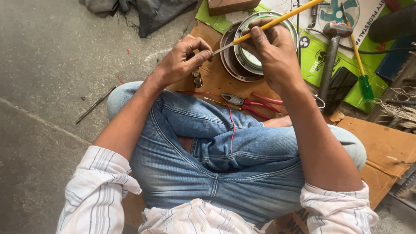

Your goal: The person is repairing an electric motor stator. They use a hammer and a metal rod to tap and adjust the copper windings and the central shaft. The person also uses a screwdriver to manipulate the internal components.

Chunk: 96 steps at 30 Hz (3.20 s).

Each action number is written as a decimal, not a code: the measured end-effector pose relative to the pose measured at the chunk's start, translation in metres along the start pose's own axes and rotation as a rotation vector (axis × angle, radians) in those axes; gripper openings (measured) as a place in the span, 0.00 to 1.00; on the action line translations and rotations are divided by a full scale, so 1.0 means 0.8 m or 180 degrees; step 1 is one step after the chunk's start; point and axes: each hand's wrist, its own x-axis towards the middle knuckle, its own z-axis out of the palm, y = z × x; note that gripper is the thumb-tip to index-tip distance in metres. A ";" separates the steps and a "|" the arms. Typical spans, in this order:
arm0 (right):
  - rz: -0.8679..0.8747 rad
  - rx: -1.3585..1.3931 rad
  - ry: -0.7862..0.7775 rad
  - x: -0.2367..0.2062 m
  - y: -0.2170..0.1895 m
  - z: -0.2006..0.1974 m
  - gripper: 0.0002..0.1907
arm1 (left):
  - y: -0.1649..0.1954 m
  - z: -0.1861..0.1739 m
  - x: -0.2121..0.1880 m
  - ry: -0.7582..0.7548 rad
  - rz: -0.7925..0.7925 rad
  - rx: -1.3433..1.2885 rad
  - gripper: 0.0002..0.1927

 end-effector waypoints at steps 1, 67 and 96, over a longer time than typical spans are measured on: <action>0.0013 0.0012 -0.0021 0.002 0.004 0.001 0.10 | 0.001 0.000 0.000 -0.0006 -0.0105 -0.0075 0.12; -0.0171 -0.6251 -0.1607 -0.114 0.138 -0.036 0.18 | -0.050 0.031 -0.007 0.0303 0.1791 0.1383 0.24; -0.1130 -0.4221 -0.0133 -0.141 -0.231 0.041 0.10 | -0.050 0.030 -0.008 0.0219 0.1675 0.1348 0.21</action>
